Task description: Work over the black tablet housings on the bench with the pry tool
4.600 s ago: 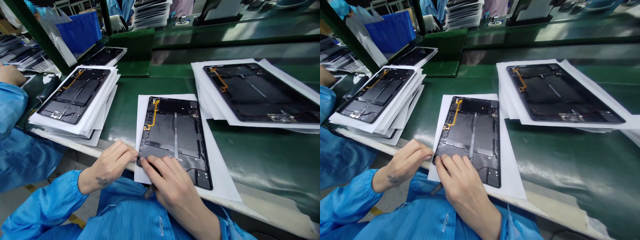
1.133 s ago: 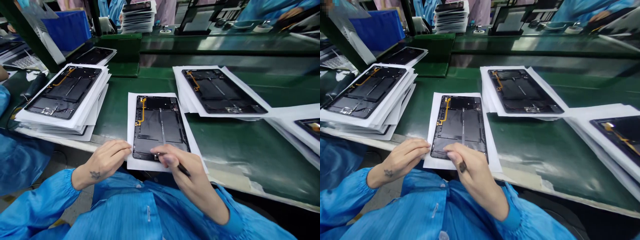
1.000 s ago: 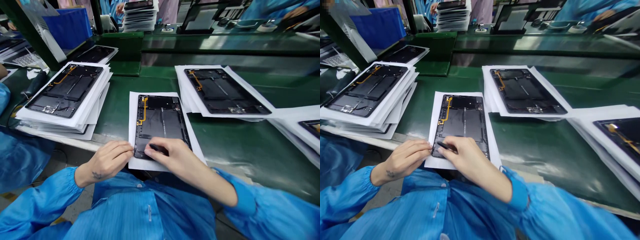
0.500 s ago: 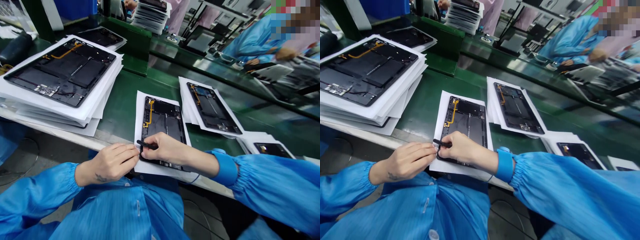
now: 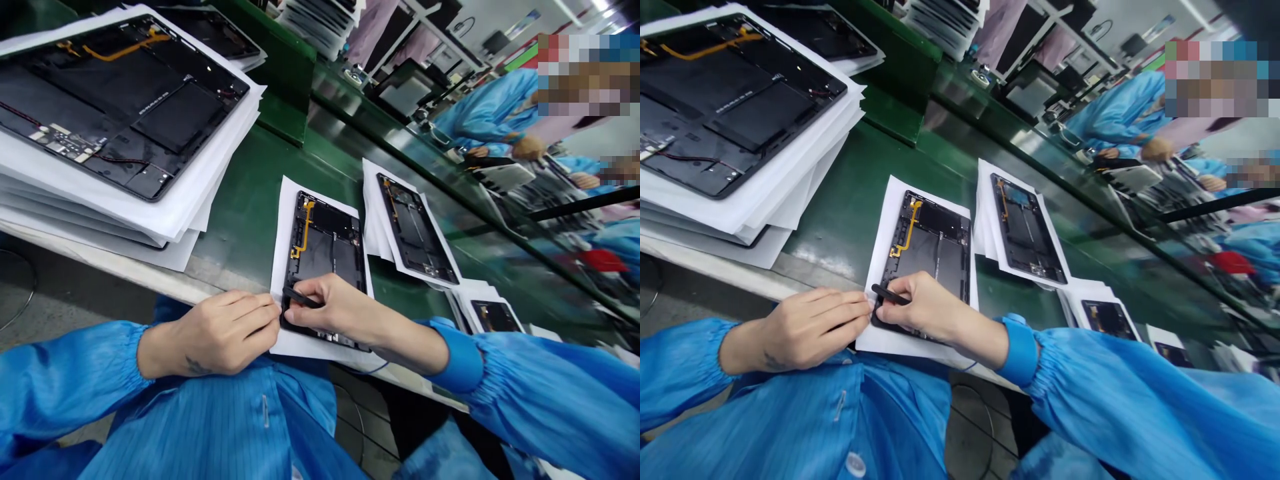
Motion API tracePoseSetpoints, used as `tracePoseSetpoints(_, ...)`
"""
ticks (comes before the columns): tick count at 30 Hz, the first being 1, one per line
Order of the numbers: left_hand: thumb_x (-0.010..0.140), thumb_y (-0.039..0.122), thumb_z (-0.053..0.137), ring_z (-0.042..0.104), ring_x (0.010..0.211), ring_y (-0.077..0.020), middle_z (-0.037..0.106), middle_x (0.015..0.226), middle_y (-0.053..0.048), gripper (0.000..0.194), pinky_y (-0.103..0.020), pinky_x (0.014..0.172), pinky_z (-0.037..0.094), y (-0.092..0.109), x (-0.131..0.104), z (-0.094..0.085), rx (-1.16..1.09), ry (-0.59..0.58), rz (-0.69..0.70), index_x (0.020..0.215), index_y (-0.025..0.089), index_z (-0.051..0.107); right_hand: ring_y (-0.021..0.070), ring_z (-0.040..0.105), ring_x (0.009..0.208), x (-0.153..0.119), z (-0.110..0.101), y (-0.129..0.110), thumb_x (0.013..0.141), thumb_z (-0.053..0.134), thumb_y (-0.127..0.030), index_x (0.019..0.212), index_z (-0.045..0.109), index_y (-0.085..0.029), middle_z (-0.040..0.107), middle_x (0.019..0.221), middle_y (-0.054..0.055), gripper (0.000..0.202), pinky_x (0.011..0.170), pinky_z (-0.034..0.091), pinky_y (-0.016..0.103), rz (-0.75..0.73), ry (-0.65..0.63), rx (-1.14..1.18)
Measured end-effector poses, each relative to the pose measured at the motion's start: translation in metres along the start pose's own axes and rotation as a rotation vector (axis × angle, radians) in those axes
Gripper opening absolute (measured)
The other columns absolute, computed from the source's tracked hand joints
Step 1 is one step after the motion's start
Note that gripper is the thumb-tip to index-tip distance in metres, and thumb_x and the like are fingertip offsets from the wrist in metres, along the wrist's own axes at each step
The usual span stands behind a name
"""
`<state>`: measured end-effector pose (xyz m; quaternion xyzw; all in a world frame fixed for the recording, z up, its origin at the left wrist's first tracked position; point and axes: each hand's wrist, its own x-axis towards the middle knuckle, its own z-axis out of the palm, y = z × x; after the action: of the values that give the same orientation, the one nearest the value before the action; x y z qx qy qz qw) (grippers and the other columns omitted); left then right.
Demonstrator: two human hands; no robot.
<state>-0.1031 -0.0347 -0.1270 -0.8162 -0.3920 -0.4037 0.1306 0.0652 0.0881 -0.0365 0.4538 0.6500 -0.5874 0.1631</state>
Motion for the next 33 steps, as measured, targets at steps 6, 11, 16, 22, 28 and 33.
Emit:
tracePoseSetpoints(6,0.101,0.011,0.045,0.074,0.096,-0.0211,0.077,0.101,-0.010,0.026,-0.031,0.081,0.060,0.001,0.004,-0.003,-0.009,0.002,-0.010,0.097,0.009,0.071,0.0050,0.033,0.045,0.001,-0.001,-0.002,0.064,0.080,-0.043,0.058,0.049,-0.020,0.042,0.045,-0.009,0.039,0.044,0.020,0.022,0.040,0.003,0.009)
tracePoseSetpoints(11,0.100,0.010,0.046,0.074,0.097,-0.0227,0.077,0.102,-0.011,0.026,-0.032,0.080,0.060,0.002,0.004,-0.002,-0.027,-0.001,-0.012,0.098,0.008,0.071,0.0044,0.031,0.045,0.002,0.000,-0.003,0.064,0.077,-0.037,0.057,0.049,-0.020,0.040,0.045,-0.010,0.034,0.044,0.019,0.022,0.056,-0.001,0.040)
tracePoseSetpoints(16,0.098,0.010,0.049,0.074,0.096,-0.0243,0.077,0.101,-0.012,0.022,-0.033,0.079,0.060,0.002,0.003,-0.001,-0.038,0.018,-0.016,0.099,0.006,0.071,0.0046,0.031,0.045,0.003,-0.002,-0.006,0.063,0.074,-0.032,0.057,0.049,-0.019,0.041,0.046,-0.010,0.028,0.044,0.019,0.022,0.080,0.000,0.010)
tracePoseSetpoints(22,0.098,0.008,0.050,0.074,0.096,-0.0222,0.077,0.102,-0.009,0.020,-0.032,0.080,0.060,0.000,0.003,0.000,-0.038,0.023,-0.035,0.098,0.008,0.070,0.0070,0.035,0.049,0.008,0.003,0.000,0.069,0.067,-0.027,0.055,0.052,-0.019,0.042,0.049,-0.007,0.022,0.046,0.023,0.023,-0.061,0.066,-0.158)
tracePoseSetpoints(28,0.098,0.008,0.052,0.072,0.102,-0.0226,0.076,0.110,-0.011,0.018,-0.033,0.087,0.059,0.000,-0.002,-0.007,-0.032,-0.016,-0.010,0.106,0.007,0.069,0.0113,0.049,0.061,-0.017,0.007,0.003,0.084,0.067,-0.036,0.078,0.067,-0.018,0.052,0.061,-0.005,0.019,0.058,0.038,0.024,-0.282,0.333,-0.147)
tracePoseSetpoints(33,0.098,0.008,0.050,0.071,0.106,-0.0238,0.074,0.114,-0.013,0.022,-0.034,0.088,0.060,-0.001,0.000,-0.012,-0.030,-0.096,-0.055,0.112,0.007,0.067,0.0187,0.061,0.079,-0.054,0.021,0.031,0.104,0.025,-0.062,0.094,0.078,-0.023,0.064,0.078,0.005,0.067,0.075,0.050,0.033,-0.779,0.702,-0.065)
